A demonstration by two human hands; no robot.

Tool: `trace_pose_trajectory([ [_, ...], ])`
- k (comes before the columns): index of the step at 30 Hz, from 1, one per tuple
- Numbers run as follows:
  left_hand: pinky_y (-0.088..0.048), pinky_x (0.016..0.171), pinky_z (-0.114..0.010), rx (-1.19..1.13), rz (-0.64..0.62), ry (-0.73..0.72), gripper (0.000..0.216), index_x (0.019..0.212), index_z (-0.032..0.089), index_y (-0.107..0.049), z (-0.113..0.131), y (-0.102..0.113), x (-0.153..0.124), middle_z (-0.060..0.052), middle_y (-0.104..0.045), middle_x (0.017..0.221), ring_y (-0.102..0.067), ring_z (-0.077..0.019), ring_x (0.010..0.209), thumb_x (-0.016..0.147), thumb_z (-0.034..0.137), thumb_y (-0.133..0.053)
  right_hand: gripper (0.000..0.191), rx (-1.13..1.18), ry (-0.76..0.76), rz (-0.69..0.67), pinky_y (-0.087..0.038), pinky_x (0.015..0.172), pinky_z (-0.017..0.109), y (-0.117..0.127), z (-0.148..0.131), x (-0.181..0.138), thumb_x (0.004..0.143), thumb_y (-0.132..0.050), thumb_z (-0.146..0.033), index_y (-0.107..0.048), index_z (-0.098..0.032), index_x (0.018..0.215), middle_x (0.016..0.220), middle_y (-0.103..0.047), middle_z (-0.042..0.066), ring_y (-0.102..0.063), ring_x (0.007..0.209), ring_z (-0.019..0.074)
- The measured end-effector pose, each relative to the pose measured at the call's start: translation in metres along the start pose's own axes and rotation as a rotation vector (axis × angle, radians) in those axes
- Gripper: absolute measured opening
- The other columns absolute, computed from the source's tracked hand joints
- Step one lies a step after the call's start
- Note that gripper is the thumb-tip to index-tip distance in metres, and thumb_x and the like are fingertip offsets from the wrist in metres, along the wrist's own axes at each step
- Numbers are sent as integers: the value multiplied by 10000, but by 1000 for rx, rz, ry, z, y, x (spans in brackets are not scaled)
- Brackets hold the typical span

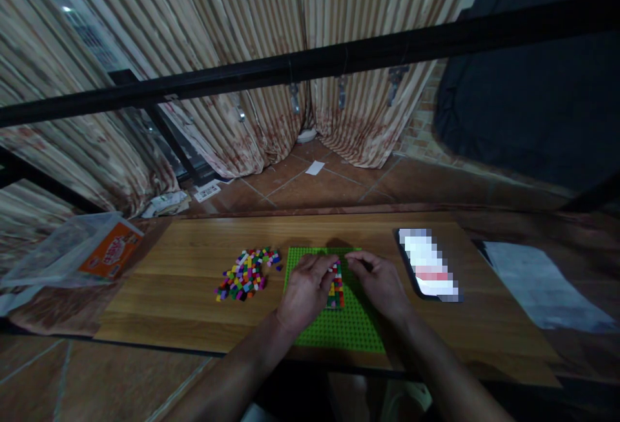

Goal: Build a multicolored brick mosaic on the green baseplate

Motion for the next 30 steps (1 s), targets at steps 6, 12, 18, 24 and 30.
trace_pose_trajectory([
  [6, -550, 863, -349, 30, 8, -44, 288, 1104, 229, -644, 3, 1, 3, -28, -712, 948, -642, -178, 916, 851, 100, -598, 273, -12, 0, -11, -493, 750, 331, 0, 0, 0, 806, -557, -407, -739, -211, 862, 855, -752, 47, -666, 811, 220],
  [12, -532, 884, -371, 41, 51, -89, 182, 1017, 204, -664, 5, 0, 3, -31, -714, 881, -642, -174, 856, 872, 127, -584, 280, -13, -11, -5, -491, 754, 336, 0, 1, 0, 804, -551, -413, -734, -208, 858, 861, -751, 52, -666, 804, 221],
  [18, -502, 967, -395, 22, 80, -109, 176, 1016, 223, -665, 1, -3, 1, -18, -721, 874, -664, -155, 843, 892, 150, -564, 270, -16, -1, -12, -494, 737, 327, -1, 1, 0, 810, -558, -411, -730, -207, 847, 851, -751, 50, -666, 798, 220],
  [24, -466, 1038, -421, 1, 32, -113, 216, 1042, 237, -664, -2, -5, 2, -10, -734, 921, -675, -151, 875, 879, 126, -575, 275, -25, 13, -16, -495, 747, 334, -1, 2, 0, 815, -551, -418, -731, -216, 859, 850, -749, 47, -664, 817, 224],
  [30, -470, 1028, -422, -20, 47, -126, 209, 1033, 246, -675, -2, -4, 2, -10, -739, 934, -679, -150, 883, 888, 139, -568, 286, -19, 17, -5, -499, 745, 333, -1, 0, -1, 813, -546, -420, -737, -213, 861, 859, -753, 50, -666, 811, 221],
])
Point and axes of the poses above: each hand's wrist, its own x-axis towards the middle knuckle, its own y-axis out of the back of the hand, z = x × y, the point moved 4 cm from there along x, towards the middle knuckle
